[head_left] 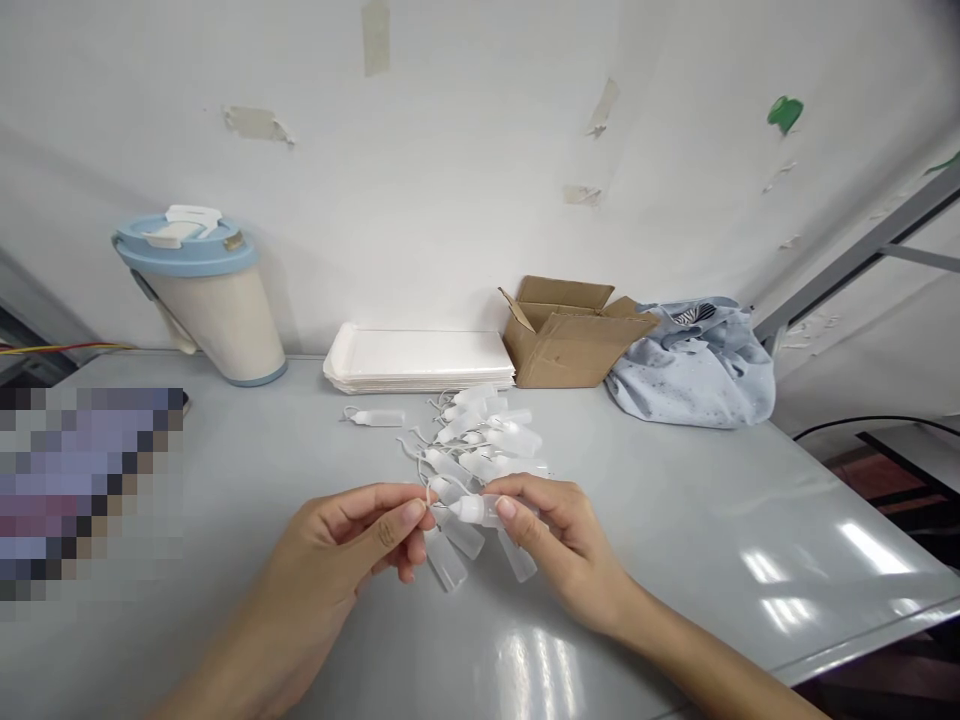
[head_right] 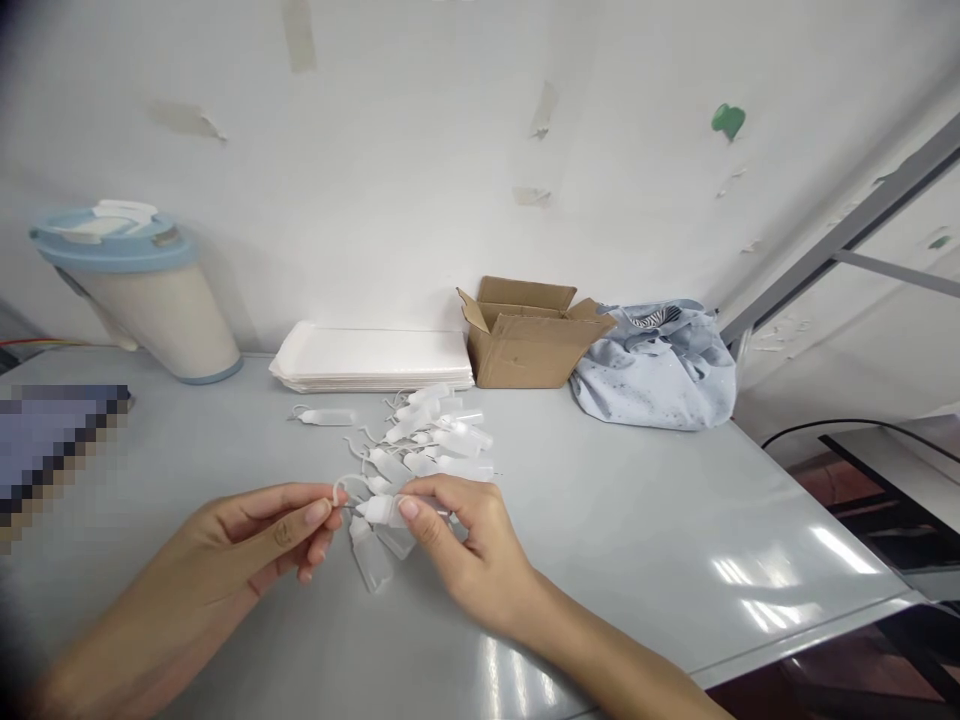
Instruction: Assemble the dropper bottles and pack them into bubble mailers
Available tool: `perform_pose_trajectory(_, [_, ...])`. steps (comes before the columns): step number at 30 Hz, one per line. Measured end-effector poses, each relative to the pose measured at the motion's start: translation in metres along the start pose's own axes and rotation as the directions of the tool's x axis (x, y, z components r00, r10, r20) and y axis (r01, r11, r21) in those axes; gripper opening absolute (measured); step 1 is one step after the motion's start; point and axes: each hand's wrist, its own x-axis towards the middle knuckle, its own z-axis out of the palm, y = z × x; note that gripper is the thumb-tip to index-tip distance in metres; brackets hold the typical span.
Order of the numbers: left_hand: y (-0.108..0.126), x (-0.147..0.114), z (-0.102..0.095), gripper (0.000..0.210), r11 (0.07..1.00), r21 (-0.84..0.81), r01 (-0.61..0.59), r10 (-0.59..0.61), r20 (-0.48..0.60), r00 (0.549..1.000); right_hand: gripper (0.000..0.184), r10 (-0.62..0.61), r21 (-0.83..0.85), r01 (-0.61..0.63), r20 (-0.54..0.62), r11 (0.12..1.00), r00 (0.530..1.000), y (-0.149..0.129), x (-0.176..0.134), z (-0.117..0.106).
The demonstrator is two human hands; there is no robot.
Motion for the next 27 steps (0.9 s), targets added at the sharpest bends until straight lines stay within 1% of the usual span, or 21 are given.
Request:
perform_pose_trajectory(6, [0.002, -0.003, 0.002, 0.028, 0.996, -0.058, 0.068, -0.065, 0.054, 0.996, 0.025, 0.016, 0.023, -0.016, 0.014, 1.0, 1.0, -0.001, 0.0, 0.002])
perform_pose_trajectory(12, [0.002, -0.005, 0.004, 0.024, 0.989, -0.119, 0.085, -0.074, 0.094, 0.993, 0.026, 0.027, -0.001, -0.027, 0.014, 1.0, 1.0, -0.001, 0.0, 0.001])
perform_pose_trajectory(17, [0.006, -0.004, 0.007, 0.027, 0.991, -0.114, 0.065, -0.053, 0.106, 0.993, 0.026, 0.041, -0.03, -0.04, 0.013, 0.999, 0.999, 0.0, 0.0, 0.0])
perform_pose_trajectory(19, [0.005, -0.004, 0.006, 0.028, 0.997, -0.058, 0.04, -0.034, 0.097, 0.995, 0.027, 0.047, -0.055, -0.046, 0.023, 0.997, 0.999, 0.0, 0.0, -0.001])
perform_pose_trajectory(22, [-0.001, -0.003, 0.004, 0.028, 0.99, 0.131, -0.051, 0.044, 0.058, 0.997, 0.028, 0.044, -0.111, -0.039, 0.044, 0.993, 0.998, 0.0, -0.001, -0.002])
perform_pose_trajectory(25, [-0.006, -0.005, 0.005, 0.027, 0.933, 0.327, -0.151, 0.146, 0.04, 0.988, 0.026, 0.027, -0.146, -0.019, 0.056, 0.989, 0.998, 0.001, -0.002, -0.002])
perform_pose_trajectory(27, [-0.008, -0.007, 0.008, 0.024, 0.892, 0.397, -0.215, 0.22, 0.033, 0.975, 0.026, 0.01, -0.153, -0.002, 0.056, 0.988, 0.998, 0.002, -0.003, 0.0])
